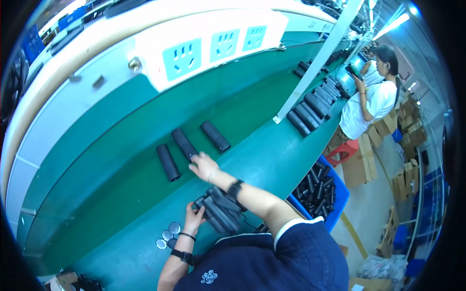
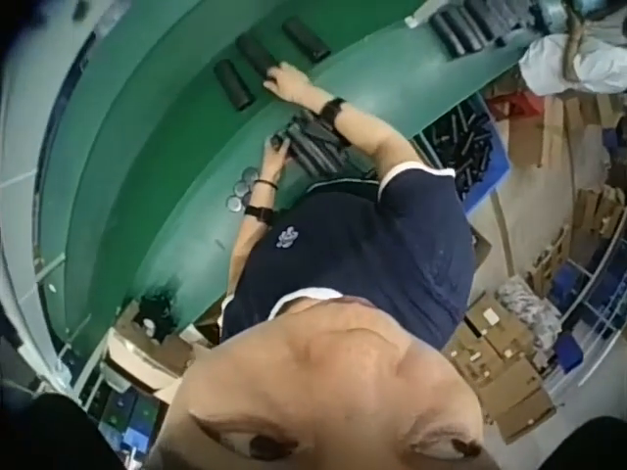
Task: The person fits caps onto cylinders by hand, moves the capped cylinders aside, and then gathers several cylinders together to place them into a cardboard box. After filling the box, the person returns to the workstation to continue fitting caps onto the remaining cylinders.
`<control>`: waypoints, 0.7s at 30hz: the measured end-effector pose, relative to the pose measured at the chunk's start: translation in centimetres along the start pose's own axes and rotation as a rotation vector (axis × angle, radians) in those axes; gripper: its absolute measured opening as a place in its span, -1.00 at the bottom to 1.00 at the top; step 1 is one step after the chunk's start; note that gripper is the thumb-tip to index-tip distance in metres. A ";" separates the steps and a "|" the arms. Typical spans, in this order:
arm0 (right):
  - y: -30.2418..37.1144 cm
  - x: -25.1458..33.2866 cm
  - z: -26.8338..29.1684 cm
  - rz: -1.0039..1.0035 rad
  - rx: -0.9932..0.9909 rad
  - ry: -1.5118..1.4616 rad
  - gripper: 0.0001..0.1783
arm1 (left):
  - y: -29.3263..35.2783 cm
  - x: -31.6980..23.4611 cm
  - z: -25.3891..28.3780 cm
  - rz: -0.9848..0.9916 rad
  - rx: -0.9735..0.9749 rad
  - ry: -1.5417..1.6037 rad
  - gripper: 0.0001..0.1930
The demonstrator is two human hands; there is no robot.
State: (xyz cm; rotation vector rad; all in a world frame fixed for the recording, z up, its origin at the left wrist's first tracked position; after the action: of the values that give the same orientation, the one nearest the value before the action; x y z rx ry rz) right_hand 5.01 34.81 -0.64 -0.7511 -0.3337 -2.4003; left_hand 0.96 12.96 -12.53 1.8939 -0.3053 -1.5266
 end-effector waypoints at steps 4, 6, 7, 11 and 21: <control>11.3 0.2 0.4 -0.074 0.417 0.193 0.05 | 0.8 -0.1 -0.4 -0.007 0.024 0.069 -0.21; 15.3 0.2 -1.3 -0.104 0.558 0.236 0.29 | 0.7 0.4 0.0 -0.019 0.000 -0.037 -0.21; 16.2 0.1 -1.8 -0.118 0.535 0.202 0.31 | 0.9 0.1 -0.1 -0.036 -0.008 -0.028 -0.20; 17.7 1.5 -1.8 -0.134 0.443 0.177 0.27 | 1.7 0.2 0.3 -0.024 -0.015 0.007 -0.24; 18.7 11.2 -2.5 0.446 0.413 -0.337 0.29 | 11.0 -4.9 3.9 -0.385 0.118 0.168 -0.52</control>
State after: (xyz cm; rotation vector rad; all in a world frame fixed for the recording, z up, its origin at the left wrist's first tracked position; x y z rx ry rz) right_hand 7.92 13.78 5.02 -0.9192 -0.6927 -1.7121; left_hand -1.64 6.19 -2.14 2.2559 0.0514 -1.6040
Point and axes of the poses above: each hand's wrist, its own y-axis away from the middle knuckle, its own z-axis out of the back of the hand, x = y × z, the point moved 8 cm from there along -y, towards the middle knuckle, and after that the axes turned 2 degrees about x, right-handed, at the moved point
